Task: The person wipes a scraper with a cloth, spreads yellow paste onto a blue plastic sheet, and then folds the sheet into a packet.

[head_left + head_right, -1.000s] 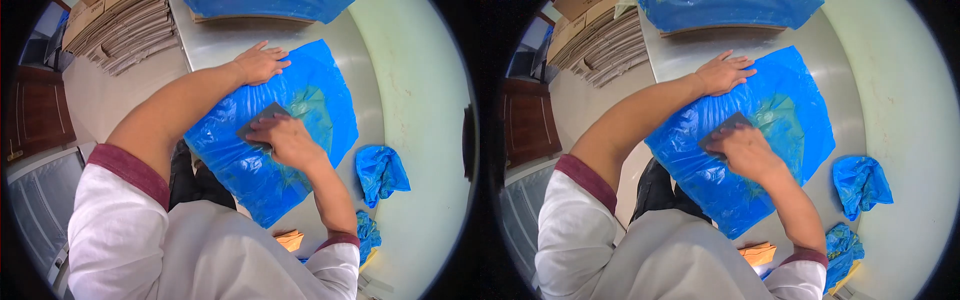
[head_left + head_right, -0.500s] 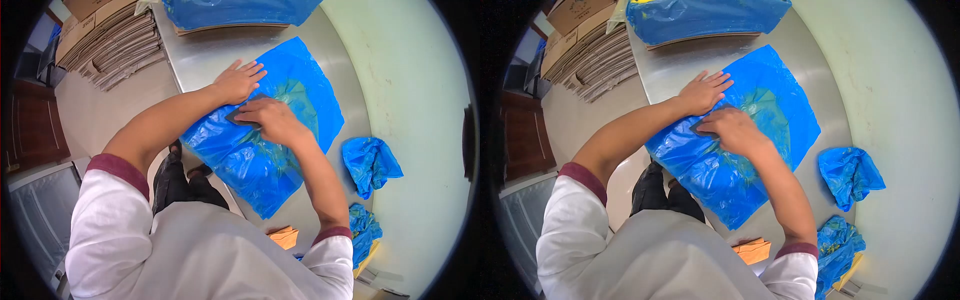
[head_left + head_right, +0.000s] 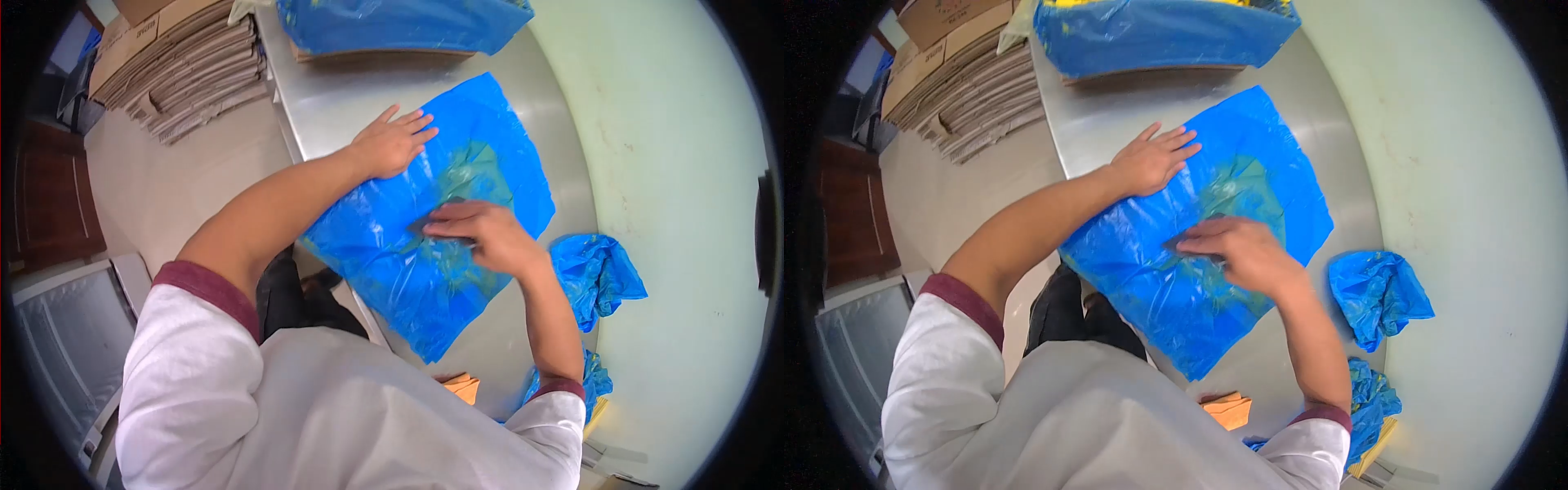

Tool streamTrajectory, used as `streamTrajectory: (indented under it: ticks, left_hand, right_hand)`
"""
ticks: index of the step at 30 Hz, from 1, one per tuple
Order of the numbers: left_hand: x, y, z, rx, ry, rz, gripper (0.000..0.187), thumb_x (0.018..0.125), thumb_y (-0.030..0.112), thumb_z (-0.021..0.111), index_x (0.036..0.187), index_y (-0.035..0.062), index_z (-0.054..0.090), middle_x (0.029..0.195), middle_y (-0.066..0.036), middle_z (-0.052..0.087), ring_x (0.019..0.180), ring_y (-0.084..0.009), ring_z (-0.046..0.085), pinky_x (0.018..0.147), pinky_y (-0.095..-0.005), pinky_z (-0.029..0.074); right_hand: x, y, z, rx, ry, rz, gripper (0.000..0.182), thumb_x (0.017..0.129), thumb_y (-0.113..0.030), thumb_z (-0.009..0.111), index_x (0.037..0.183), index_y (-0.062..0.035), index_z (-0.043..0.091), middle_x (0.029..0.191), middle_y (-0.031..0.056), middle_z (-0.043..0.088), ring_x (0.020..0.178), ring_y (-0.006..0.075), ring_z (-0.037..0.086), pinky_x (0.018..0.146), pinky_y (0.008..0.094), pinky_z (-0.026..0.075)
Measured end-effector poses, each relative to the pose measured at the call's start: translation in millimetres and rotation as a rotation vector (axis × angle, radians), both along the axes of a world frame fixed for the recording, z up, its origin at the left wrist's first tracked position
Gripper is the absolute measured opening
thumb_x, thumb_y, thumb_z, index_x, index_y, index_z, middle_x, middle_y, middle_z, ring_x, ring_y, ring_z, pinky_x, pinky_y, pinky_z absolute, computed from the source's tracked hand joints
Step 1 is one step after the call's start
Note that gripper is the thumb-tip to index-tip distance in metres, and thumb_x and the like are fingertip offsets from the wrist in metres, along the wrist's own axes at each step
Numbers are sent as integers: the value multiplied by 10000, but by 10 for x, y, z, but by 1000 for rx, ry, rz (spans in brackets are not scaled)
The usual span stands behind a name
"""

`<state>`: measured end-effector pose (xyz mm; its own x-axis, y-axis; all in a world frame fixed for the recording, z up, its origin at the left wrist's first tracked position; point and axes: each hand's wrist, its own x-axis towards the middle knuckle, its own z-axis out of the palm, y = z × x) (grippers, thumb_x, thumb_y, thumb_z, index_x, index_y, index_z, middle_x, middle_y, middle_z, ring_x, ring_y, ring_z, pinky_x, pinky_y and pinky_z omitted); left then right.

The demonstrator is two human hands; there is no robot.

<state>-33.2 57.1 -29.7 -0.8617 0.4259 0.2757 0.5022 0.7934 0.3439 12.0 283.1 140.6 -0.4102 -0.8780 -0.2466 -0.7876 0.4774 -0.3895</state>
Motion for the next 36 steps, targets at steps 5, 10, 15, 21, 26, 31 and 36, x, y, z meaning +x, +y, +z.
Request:
streamTrajectory:
  ticks: [5,10,15,21,26,31,36]
  left_hand:
    - [-536,106,407,94,-238,-81,465,981,170,466,1444,135,483,1520,-108,444,1425,-266,389,1183,-541,230]
    - [-1181,494,170,68,-85,-193,478,974,144,450,1451,131,476,1533,-96,432,1436,-254,378,1182,-506,252]
    - [-1194,495,-42,-55,-12,-185,473,1017,177,378,1487,137,428,1558,-56,404,1461,-216,335,1207,-497,196]
    - [-1192,476,96,-128,-54,-172,481,1017,169,378,1496,141,418,1578,-45,373,1469,-192,318,1212,-497,183]
    - [-1186,485,38,-116,-36,-191,487,1009,172,383,1493,134,422,1580,-41,371,1475,-186,306,1213,-503,179]
    - [-1202,486,65,-113,-29,-194,486,1012,178,398,1496,134,416,1580,-39,371,1475,-186,305,1212,-506,176]
    - [-1196,482,3,-92,0,-198,484,1001,164,416,1484,143,435,1569,-39,388,1466,-186,321,1208,-513,183]
  right_hand:
    - [-889,281,-23,-166,159,-211,543,680,86,568,1140,-149,736,1154,126,700,1102,329,644,925,423,517]
    - [-1477,84,-551,-61,153,-249,483,716,41,570,1109,-173,752,1121,121,709,1036,331,665,885,416,533]
    - [-1151,139,-436,92,-13,-285,440,719,10,616,1083,-192,759,1031,88,732,944,331,685,832,429,546]
    - [-598,242,-337,201,-34,-156,407,740,-19,648,1077,-215,763,1059,72,729,993,307,673,819,417,543]
    - [-908,64,-163,9,84,-99,403,743,-8,643,1077,-200,761,1083,66,725,1035,305,660,836,400,535]
    - [-1060,-49,-468,30,34,-110,506,713,30,625,1159,-184,729,1238,44,681,1204,276,595,1024,430,465]
    - [-426,200,-373,158,-43,-106,458,733,-14,656,1146,-197,731,1271,30,663,1225,251,585,1071,470,437]
